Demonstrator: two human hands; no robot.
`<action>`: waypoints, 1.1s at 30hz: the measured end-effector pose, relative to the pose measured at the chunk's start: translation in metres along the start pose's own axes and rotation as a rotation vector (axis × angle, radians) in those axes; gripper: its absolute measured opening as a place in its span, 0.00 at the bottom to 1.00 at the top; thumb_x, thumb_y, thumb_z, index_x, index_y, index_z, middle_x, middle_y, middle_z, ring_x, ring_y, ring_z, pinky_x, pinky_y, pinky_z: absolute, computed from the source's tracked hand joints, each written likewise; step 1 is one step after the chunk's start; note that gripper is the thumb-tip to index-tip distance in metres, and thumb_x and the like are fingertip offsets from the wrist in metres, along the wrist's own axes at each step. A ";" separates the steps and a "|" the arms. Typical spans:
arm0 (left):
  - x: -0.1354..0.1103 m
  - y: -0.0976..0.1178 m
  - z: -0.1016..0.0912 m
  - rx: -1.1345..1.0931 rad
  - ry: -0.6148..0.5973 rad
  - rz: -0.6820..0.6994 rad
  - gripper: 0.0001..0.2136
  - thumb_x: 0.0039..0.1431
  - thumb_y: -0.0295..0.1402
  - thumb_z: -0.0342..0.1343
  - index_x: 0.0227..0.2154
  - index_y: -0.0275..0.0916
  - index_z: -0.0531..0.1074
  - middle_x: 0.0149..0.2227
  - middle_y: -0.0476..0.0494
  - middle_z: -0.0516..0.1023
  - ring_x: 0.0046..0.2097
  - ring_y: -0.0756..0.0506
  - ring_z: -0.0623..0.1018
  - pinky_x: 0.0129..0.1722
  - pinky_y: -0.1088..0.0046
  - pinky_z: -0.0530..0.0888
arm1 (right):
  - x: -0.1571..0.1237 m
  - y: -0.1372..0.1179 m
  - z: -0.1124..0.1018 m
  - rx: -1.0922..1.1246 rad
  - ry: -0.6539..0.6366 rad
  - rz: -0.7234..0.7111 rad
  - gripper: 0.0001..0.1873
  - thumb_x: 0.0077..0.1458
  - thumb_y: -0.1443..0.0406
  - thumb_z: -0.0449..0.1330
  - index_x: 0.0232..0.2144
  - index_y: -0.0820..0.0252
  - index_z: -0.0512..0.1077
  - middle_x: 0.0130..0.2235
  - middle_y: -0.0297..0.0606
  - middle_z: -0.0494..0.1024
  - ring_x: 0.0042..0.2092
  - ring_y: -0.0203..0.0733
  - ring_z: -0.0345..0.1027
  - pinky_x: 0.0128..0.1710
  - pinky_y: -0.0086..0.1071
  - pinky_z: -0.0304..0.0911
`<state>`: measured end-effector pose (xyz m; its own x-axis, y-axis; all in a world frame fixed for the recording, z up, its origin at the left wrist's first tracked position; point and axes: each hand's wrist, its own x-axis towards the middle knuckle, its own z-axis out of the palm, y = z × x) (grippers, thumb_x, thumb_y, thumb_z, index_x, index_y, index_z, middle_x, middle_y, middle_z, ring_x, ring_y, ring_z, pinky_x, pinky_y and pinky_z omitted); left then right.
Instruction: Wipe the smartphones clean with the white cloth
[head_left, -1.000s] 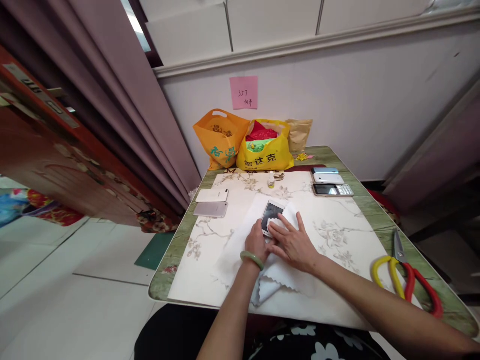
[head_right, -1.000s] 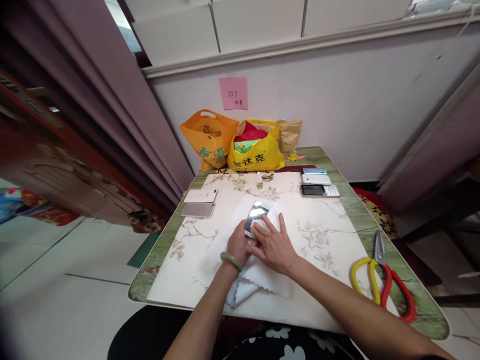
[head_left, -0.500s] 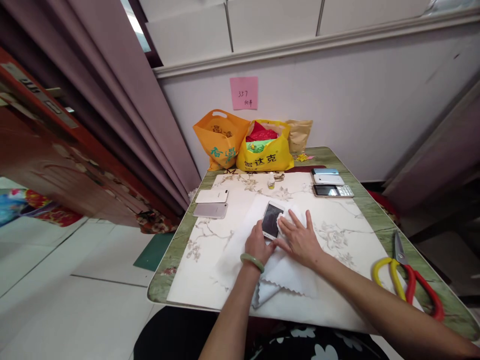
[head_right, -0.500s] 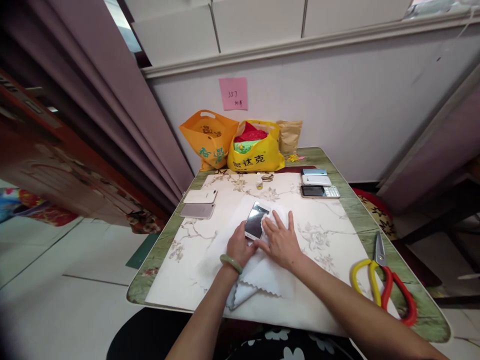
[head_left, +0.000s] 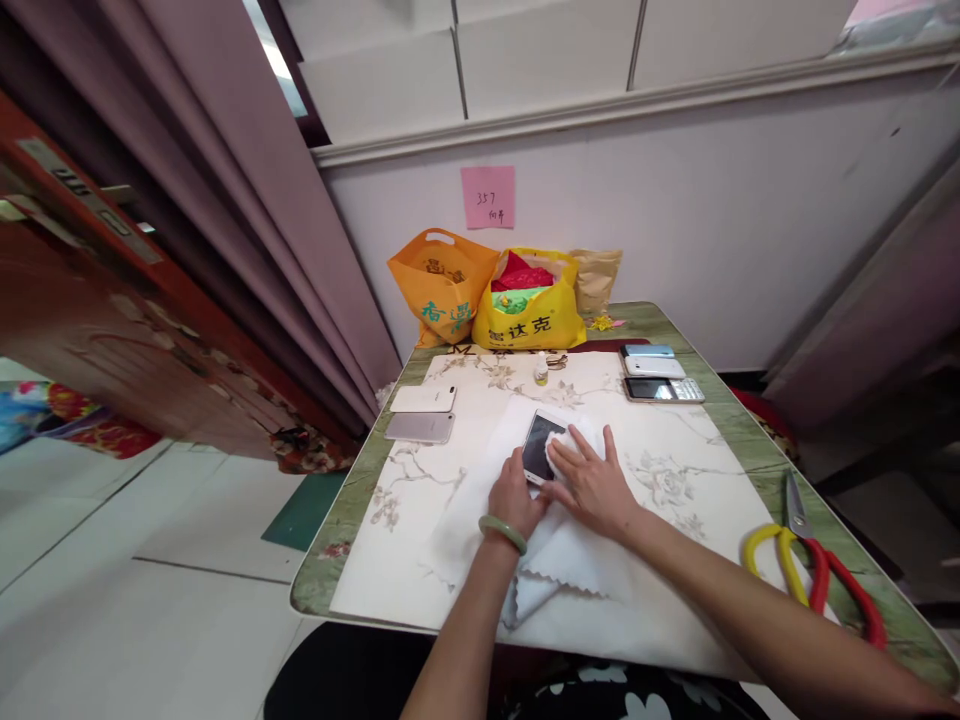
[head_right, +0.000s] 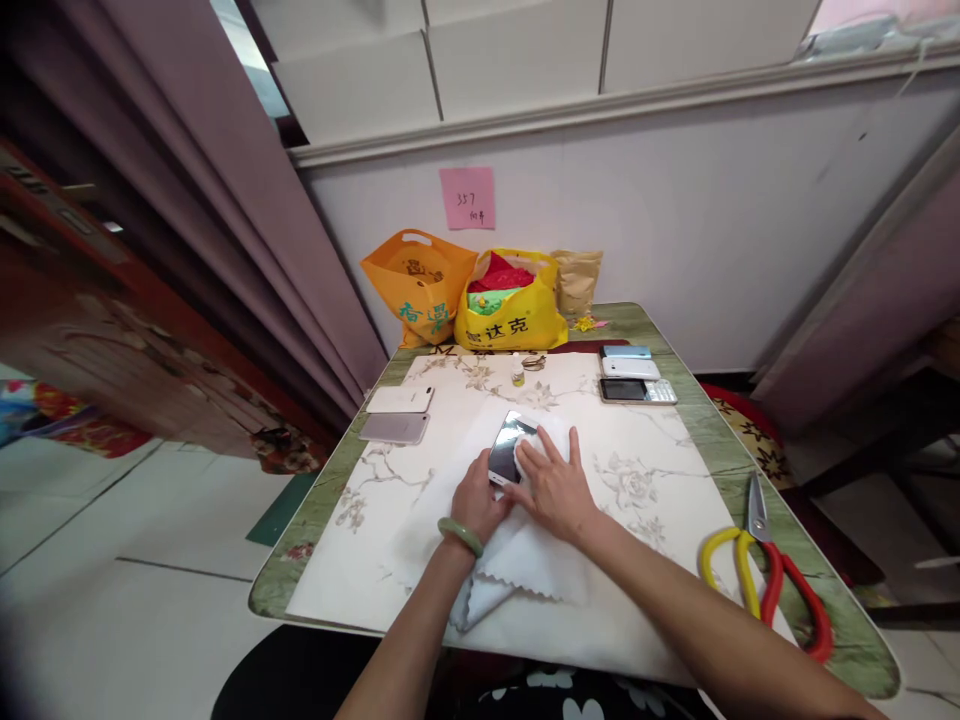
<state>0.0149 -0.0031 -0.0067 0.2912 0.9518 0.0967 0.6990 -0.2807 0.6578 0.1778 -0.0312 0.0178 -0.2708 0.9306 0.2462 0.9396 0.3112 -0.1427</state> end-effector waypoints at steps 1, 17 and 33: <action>0.000 -0.001 0.000 0.002 0.003 -0.006 0.30 0.51 0.38 0.59 0.56 0.41 0.56 0.47 0.39 0.71 0.47 0.40 0.74 0.43 0.65 0.70 | -0.006 -0.004 0.000 0.012 -0.001 -0.035 0.32 0.64 0.46 0.41 0.61 0.55 0.61 0.61 0.39 0.65 0.67 0.56 0.40 0.62 0.63 0.17; 0.001 -0.001 0.001 0.009 0.002 -0.029 0.31 0.50 0.37 0.59 0.56 0.40 0.56 0.48 0.38 0.71 0.46 0.40 0.74 0.42 0.65 0.71 | -0.013 -0.010 0.001 0.011 -0.006 -0.040 0.33 0.63 0.46 0.41 0.61 0.57 0.60 0.62 0.40 0.64 0.68 0.55 0.40 0.62 0.61 0.15; 0.000 -0.001 0.000 0.006 0.001 -0.035 0.29 0.50 0.36 0.58 0.56 0.40 0.57 0.46 0.39 0.71 0.42 0.42 0.75 0.40 0.67 0.71 | -0.014 -0.012 0.002 0.050 -0.024 -0.058 0.33 0.63 0.45 0.40 0.62 0.55 0.60 0.63 0.37 0.63 0.68 0.54 0.37 0.62 0.61 0.14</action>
<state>0.0146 -0.0024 -0.0078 0.2659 0.9611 0.0745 0.7126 -0.2480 0.6563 0.1696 -0.0475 0.0146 -0.3296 0.9151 0.2323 0.9109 0.3729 -0.1765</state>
